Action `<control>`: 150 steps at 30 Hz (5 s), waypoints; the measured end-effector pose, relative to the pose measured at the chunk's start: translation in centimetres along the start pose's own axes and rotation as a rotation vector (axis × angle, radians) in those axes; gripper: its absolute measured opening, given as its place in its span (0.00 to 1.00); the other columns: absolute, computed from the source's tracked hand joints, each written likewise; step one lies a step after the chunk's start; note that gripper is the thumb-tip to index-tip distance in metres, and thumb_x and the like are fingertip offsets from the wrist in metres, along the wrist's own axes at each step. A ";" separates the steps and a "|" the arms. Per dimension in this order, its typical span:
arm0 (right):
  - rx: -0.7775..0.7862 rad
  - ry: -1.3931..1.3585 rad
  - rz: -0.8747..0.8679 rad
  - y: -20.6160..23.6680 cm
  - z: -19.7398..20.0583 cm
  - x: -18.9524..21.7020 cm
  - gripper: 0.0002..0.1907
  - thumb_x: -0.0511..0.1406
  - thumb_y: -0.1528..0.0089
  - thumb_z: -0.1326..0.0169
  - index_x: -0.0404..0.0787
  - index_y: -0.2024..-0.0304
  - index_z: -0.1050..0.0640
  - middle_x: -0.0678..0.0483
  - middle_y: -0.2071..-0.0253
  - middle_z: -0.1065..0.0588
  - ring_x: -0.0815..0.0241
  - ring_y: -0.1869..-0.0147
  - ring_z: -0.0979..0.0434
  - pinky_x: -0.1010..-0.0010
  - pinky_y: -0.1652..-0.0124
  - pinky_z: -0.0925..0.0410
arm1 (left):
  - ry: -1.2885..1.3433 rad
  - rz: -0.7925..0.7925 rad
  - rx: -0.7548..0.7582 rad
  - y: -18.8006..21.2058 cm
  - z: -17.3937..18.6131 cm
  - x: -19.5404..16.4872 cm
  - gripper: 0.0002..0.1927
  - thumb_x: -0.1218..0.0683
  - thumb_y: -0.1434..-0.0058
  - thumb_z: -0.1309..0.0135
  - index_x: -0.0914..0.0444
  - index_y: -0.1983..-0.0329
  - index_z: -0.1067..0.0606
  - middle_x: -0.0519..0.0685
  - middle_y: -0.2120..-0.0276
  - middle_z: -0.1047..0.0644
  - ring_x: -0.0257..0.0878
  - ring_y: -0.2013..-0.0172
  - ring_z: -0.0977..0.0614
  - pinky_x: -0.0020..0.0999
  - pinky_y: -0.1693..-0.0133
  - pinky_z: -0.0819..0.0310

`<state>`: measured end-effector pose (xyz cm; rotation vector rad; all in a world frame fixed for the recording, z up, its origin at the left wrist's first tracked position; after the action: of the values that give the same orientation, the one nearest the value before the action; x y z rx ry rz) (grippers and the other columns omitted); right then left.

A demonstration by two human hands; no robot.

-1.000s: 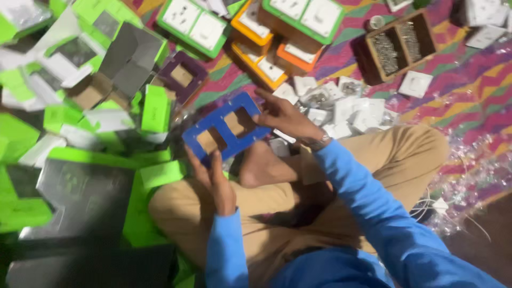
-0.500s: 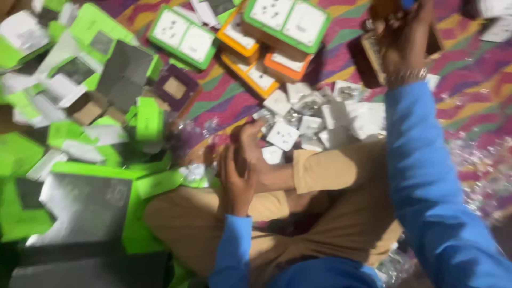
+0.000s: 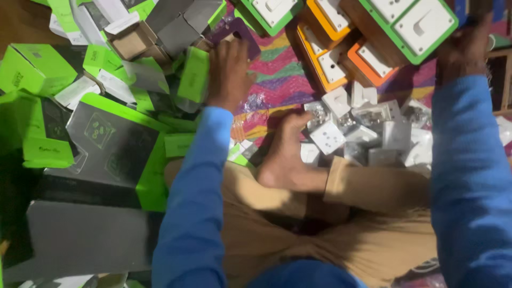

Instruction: The person sits on a mat and assembles white electrical outlet plates by inserting small metal screws into the back of each unit. They handle the items one at a time, picking them up, inserting the screws, and placing them back down.

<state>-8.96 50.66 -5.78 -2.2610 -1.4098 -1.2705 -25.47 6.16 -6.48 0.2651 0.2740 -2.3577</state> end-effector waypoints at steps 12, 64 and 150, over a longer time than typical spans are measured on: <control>-0.148 0.223 0.206 14.8 4.6 3.2 0.13 0.43 0.20 0.49 0.40 0.50 0.27 0.52 0.53 0.26 0.57 0.47 0.26 0.63 0.49 0.36 | -0.251 -0.071 -0.176 0.1 0.8 2.3 0.58 0.33 0.49 0.25 0.70 0.29 0.40 0.61 0.46 0.29 0.55 0.46 0.26 0.60 0.46 0.39; -0.376 0.512 0.177 12.2 3.7 7.7 0.20 0.45 0.23 0.49 0.33 0.42 0.29 0.53 0.61 0.26 0.60 0.62 0.26 0.66 0.59 0.26 | 0.159 0.258 -0.450 28.8 8.4 -6.1 0.19 0.54 0.45 0.30 0.66 0.66 0.29 0.61 0.63 0.25 0.61 0.59 0.23 0.55 0.51 0.30; 0.827 1.925 0.738 28.0 -15.8 -26.2 0.32 0.47 0.28 0.55 0.41 0.25 0.34 0.49 0.22 0.40 0.37 0.18 0.54 0.24 0.34 0.65 | 0.141 0.460 -0.605 44.9 11.4 -8.9 0.18 0.52 0.25 0.45 0.69 0.40 0.28 0.64 0.41 0.29 0.60 0.39 0.27 0.54 0.36 0.32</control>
<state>-0.02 10.30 -8.19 -0.2491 -0.1149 -1.2809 10.83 -22.84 1.42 0.1743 0.8732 -1.7122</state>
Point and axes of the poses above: each hand's wrist, its own y-axis away from the middle knuckle, its own z-axis out of the back of the hand, x = y × z, the point moved 1 cm from there along -y, towards the middle knuckle
